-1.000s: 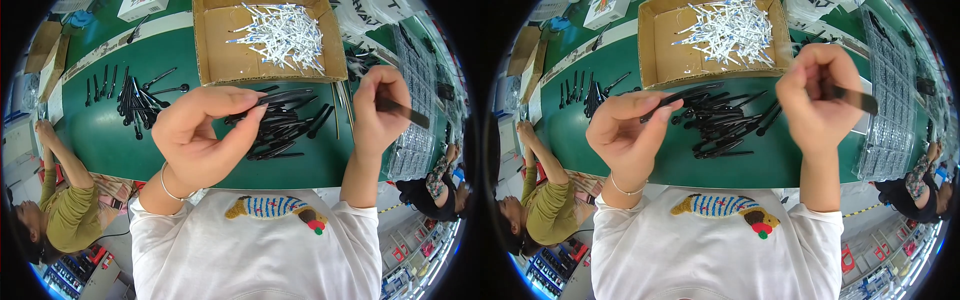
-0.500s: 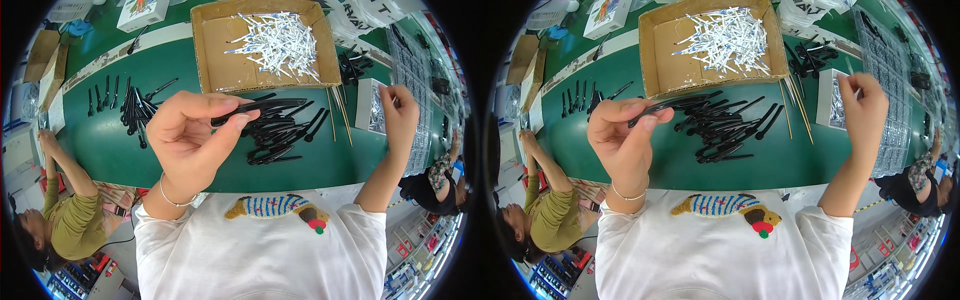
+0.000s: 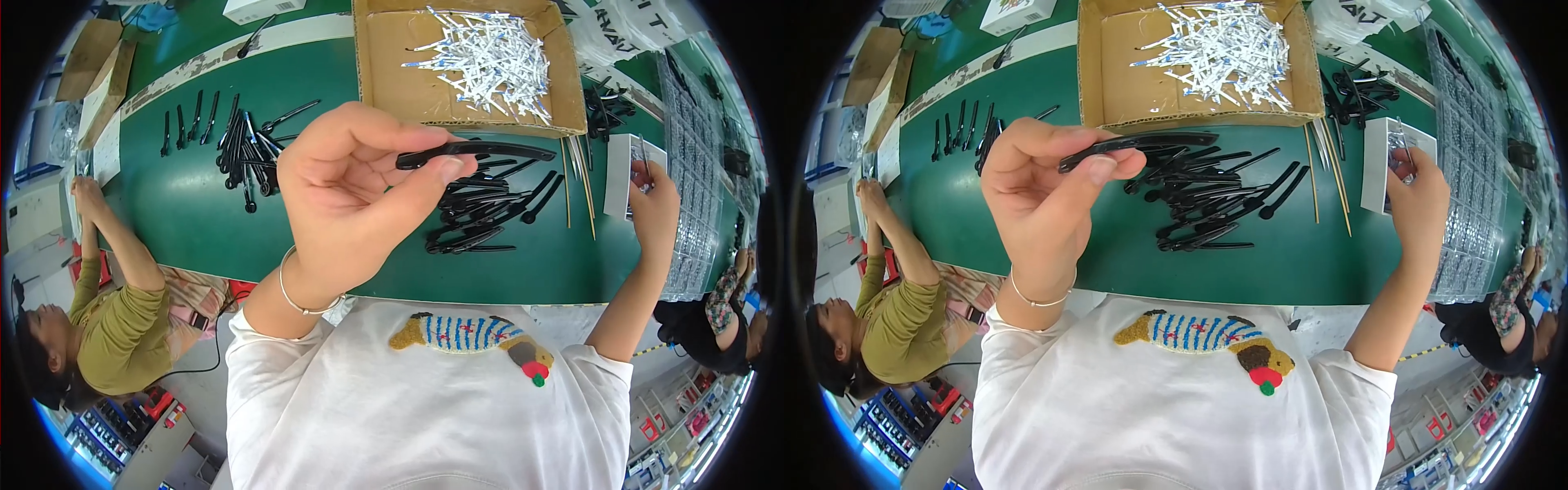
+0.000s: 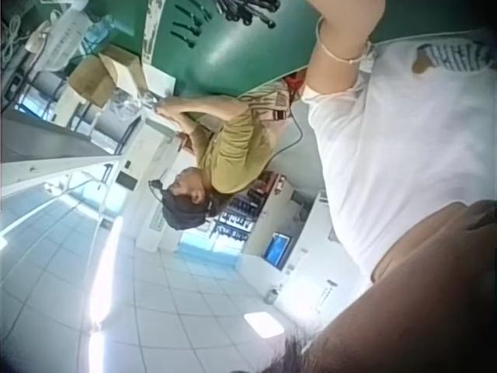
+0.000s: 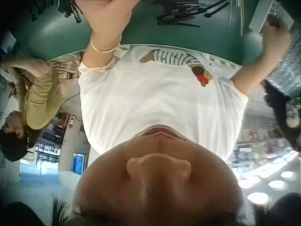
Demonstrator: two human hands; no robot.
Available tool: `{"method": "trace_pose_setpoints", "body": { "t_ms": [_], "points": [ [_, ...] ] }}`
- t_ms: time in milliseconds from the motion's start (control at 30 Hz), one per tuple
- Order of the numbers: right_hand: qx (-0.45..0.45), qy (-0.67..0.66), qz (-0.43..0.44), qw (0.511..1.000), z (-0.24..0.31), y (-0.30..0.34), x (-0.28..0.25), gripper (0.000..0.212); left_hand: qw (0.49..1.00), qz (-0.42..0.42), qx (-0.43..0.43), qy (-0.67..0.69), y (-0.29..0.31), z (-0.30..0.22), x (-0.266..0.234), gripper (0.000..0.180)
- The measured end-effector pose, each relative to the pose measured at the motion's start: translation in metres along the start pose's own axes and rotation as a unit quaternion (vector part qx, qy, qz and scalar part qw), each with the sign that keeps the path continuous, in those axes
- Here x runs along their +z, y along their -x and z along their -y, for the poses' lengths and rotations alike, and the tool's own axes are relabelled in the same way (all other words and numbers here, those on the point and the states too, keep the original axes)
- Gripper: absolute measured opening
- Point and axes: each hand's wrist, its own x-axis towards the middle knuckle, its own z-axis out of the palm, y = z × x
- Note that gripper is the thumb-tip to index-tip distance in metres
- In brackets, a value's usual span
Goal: The person assembles small black plastic components by inserting thin metal strips into them with tweezers.
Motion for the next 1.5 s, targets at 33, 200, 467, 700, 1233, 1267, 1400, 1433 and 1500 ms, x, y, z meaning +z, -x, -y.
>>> {"method": "trace_pose_setpoints", "body": {
  "t_ms": [33, 200, 467, 700, 1233, 1267, 1400, 1433, 1500],
  "points": [
    [-0.001, 0.000, 0.001, 1.000, -0.001, 0.000, 0.002, 0.023, 1.000, 0.007, 0.000, -0.027, 0.000, 0.000, 0.000, 0.018],
    [-0.007, -0.009, -0.013, 1.000, -0.006, -0.002, 0.004, 0.015, 1.000, -0.007, -0.007, -0.015, 0.000, 0.000, 0.000, 0.017],
    [0.003, -0.187, -0.088, 0.978, -0.026, -0.004, -0.015, 0.014, 1.000, 0.001, -0.005, 0.018, -0.002, 0.004, -0.002, 0.018],
    [-0.065, -0.646, -0.007, 0.761, 0.026, 0.009, -0.032, 0.007, 0.999, -0.035, -0.031, 0.006, -0.009, 0.006, 0.007, 0.013],
    [0.046, -0.236, -0.126, 0.963, -0.032, 0.007, -0.009, 0.007, 0.991, -0.078, -0.104, 0.017, -0.015, 0.018, 0.006, 0.009],
    [0.053, -0.229, -0.130, 0.963, -0.034, 0.009, -0.010, 0.007, 0.991, -0.076, -0.107, 0.010, -0.014, 0.019, 0.007, 0.009],
    [0.041, -0.240, -0.153, 0.958, -0.030, 0.010, -0.012, 0.009, 0.989, -0.071, -0.127, -0.004, -0.011, 0.022, 0.013, 0.009],
    [0.044, -0.250, -0.153, 0.955, -0.027, 0.010, -0.011, 0.009, 0.989, -0.069, -0.128, -0.004, -0.010, 0.023, 0.015, 0.009],
    [0.038, -0.239, -0.162, 0.957, -0.021, 0.012, -0.012, 0.009, 0.990, -0.064, -0.128, -0.014, -0.009, 0.025, 0.016, 0.009]
  ]
}}
